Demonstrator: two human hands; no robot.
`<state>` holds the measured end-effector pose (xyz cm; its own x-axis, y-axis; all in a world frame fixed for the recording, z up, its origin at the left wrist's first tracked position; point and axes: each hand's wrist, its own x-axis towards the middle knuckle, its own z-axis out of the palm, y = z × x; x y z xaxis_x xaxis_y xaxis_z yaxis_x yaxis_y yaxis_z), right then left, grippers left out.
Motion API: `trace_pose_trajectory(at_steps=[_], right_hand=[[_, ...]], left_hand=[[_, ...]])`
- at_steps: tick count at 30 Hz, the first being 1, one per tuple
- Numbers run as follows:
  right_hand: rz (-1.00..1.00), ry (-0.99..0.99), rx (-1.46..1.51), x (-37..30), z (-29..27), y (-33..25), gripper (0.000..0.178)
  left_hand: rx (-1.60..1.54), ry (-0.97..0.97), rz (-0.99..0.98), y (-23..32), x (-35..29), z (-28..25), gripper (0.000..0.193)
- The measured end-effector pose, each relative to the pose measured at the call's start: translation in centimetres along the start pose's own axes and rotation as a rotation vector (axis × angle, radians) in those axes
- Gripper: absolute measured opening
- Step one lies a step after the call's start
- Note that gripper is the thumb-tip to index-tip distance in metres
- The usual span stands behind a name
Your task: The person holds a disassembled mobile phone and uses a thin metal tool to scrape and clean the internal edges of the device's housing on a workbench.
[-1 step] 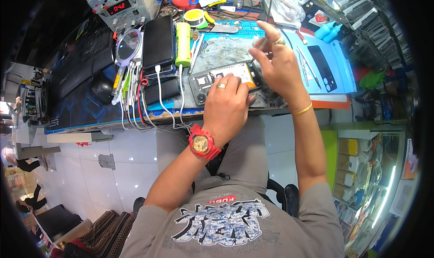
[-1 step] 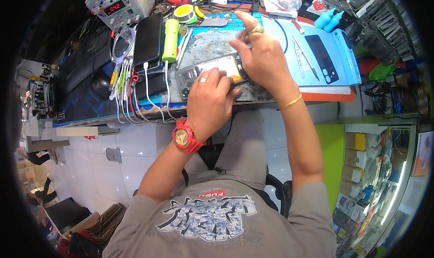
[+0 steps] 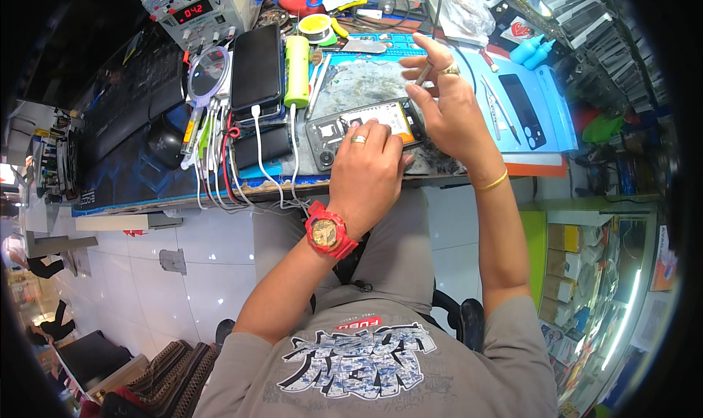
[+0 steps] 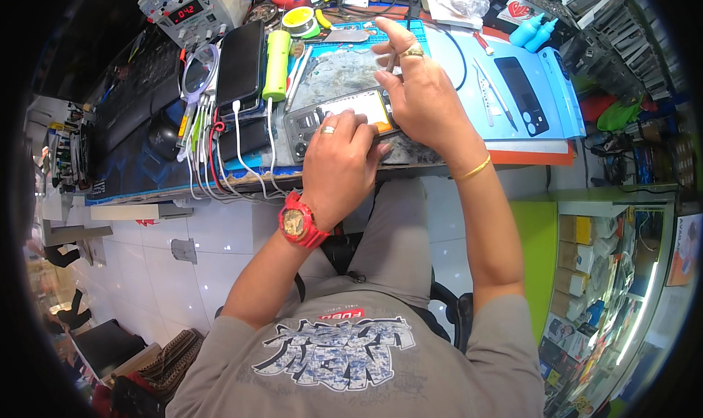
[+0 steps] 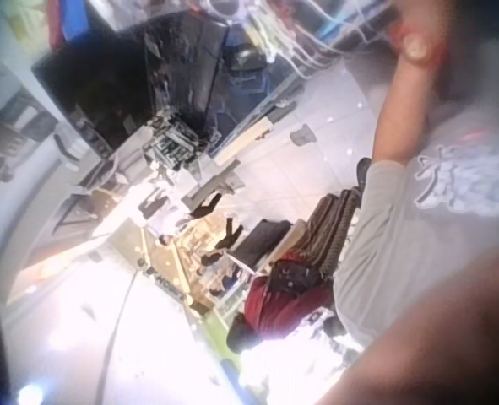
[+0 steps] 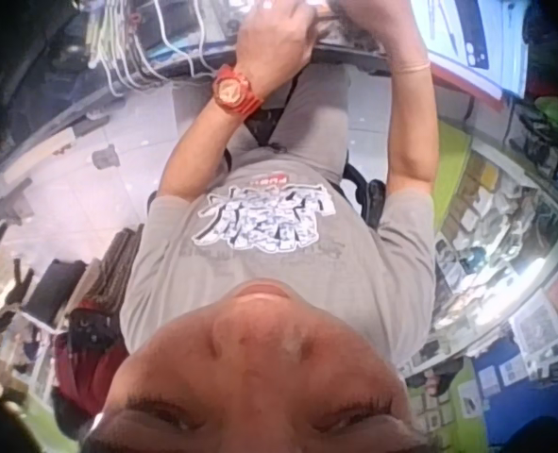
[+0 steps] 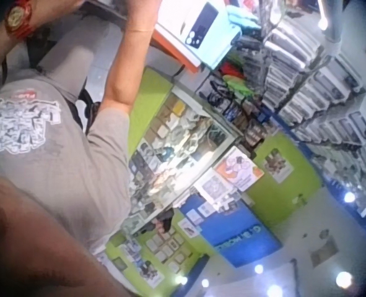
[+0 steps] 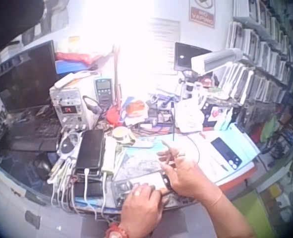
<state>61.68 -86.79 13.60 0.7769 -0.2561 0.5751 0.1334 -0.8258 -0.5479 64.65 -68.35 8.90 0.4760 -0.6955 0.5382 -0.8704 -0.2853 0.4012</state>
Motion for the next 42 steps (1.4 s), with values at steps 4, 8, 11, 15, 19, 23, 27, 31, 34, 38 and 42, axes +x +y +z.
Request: trace_pose_trajectory(at_steps=[4,8,11,15,19,23,27,31,34,38,42], right_hand=[[-0.038,0.027,-0.156,0.1,0.4,-0.1,0.053],[-0.005,-0.029,-0.052,-0.1,0.0,-0.8,0.057],[0.043,0.004,-0.044,0.1,0.5,-0.5,0.057],[0.055,0.005,-0.063,-0.3,0.4,-0.2,0.06],[-0.002,0.012,0.123,-0.5,0.9,0.3,0.063],[0.105,-0.016,-0.119,0.1,0.1,-0.3,0.066],[-0.009,-0.005,0.018,-0.6,0.4,-0.6,0.063],[0.048,0.01,0.034,-0.3,0.5,-0.5,0.061],[0.092,0.013,0.051,-0.4,0.3,-0.5,0.06],[0.078,0.005,0.056,-0.7,0.4,-0.4,0.06],[0.061,-0.043,-0.015,-0.4,0.1,-0.8,0.057]], left_hand=[[0.027,0.02,0.021,-0.1,-0.4,0.2,0.024],[-0.004,0.015,0.029,-0.1,-0.3,0.1,0.024],[0.002,-0.002,0.017,-0.2,-0.1,0.0,0.025],[0.01,0.007,0.018,0.0,-0.3,0.0,0.025],[0.001,0.0,0.029,-0.2,-0.3,0.1,0.025],[0.01,0.004,0.013,0.0,0.0,-0.1,0.025],[0.011,0.008,0.02,0.1,-0.2,-0.1,0.025],[-0.007,-0.011,0.003,-0.1,-0.5,0.0,0.025],[-0.002,0.025,0.032,0.0,-0.1,0.1,0.025],[0.001,0.002,0.016,-0.2,-0.5,0.3,0.025],[-0.003,0.017,0.016,-0.2,-0.4,0.1,0.025]])
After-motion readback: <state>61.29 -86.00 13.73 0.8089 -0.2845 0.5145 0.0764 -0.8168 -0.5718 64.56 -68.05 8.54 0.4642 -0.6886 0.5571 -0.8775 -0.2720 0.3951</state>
